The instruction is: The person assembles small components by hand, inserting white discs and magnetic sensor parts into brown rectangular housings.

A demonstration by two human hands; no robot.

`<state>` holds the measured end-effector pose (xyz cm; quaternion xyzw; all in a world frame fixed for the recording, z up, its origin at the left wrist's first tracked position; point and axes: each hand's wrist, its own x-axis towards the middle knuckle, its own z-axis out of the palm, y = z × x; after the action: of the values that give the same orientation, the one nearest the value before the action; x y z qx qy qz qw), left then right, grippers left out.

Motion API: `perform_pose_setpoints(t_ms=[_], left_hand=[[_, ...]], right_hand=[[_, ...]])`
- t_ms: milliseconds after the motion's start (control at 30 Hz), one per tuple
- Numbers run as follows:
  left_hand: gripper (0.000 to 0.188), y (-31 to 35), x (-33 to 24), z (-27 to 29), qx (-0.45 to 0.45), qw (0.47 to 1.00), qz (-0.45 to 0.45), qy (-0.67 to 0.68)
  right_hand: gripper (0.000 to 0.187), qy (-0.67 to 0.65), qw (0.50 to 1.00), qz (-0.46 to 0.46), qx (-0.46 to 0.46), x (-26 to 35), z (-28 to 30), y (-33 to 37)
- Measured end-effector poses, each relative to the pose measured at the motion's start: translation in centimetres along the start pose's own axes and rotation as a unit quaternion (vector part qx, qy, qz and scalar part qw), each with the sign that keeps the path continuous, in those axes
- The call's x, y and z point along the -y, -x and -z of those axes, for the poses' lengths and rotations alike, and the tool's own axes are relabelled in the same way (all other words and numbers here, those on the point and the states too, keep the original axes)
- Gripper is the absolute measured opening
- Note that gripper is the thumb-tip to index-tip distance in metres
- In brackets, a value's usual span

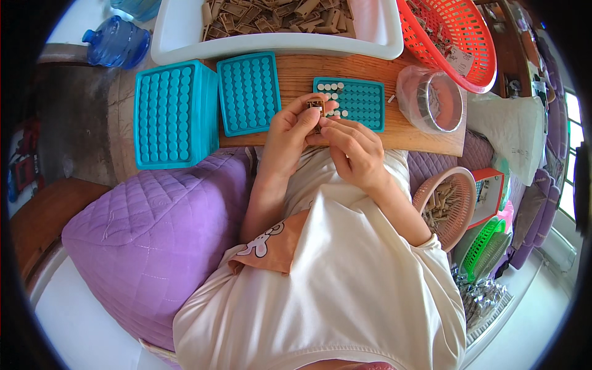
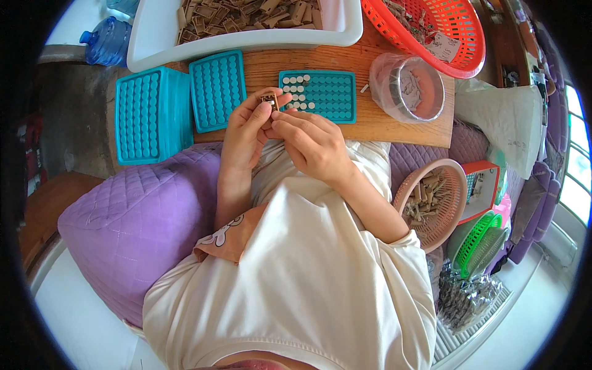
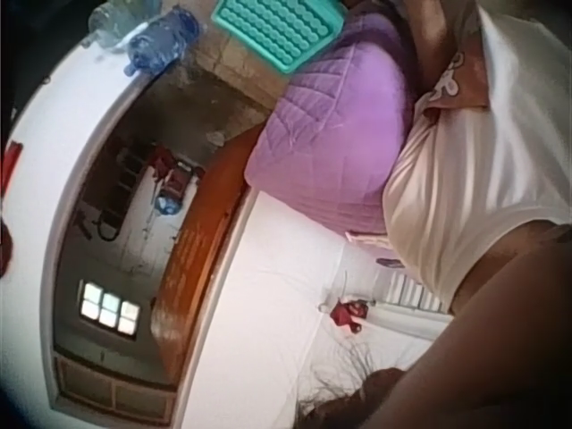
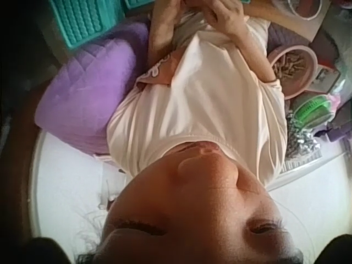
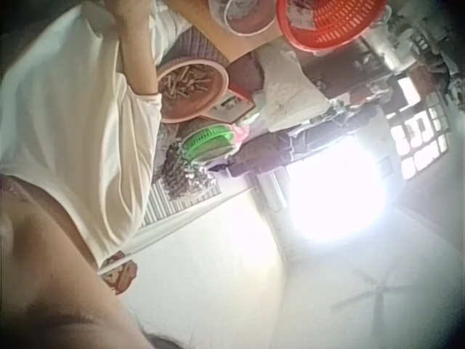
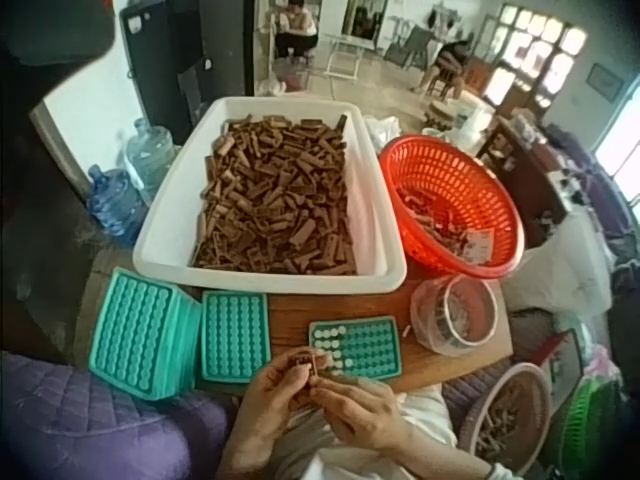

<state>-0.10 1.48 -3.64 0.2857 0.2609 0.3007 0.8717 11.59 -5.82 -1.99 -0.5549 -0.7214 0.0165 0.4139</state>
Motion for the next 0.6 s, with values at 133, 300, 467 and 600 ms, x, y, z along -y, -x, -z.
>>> perform_pose_setpoints(t_ms=[133,300,467,600], left_hand=[[0.028,-0.2,-0.3,0.3,-0.002,1.0,0.009,-0.002],[0.026,-0.1,-0.7,0.9,-0.013,0.999,0.018,-0.028],[0.024,0.0,-1.1,0.6,0.003,0.998,0.026,-0.053],[0.024,0.1,-1.1,0.3,0.01,0.997,0.03,-0.071]], right_hand=[[0.026,-0.079,0.992,-0.097,-0.019,-0.1,0.4,0.4],[0.028,0.003,0.948,-0.319,0.005,-3.2,0.9,1.7],[0.023,0.095,0.959,-0.261,0.05,-3.5,0.5,1.5],[0.02,0.081,0.961,-0.25,0.085,-3.6,0.5,1.3]])
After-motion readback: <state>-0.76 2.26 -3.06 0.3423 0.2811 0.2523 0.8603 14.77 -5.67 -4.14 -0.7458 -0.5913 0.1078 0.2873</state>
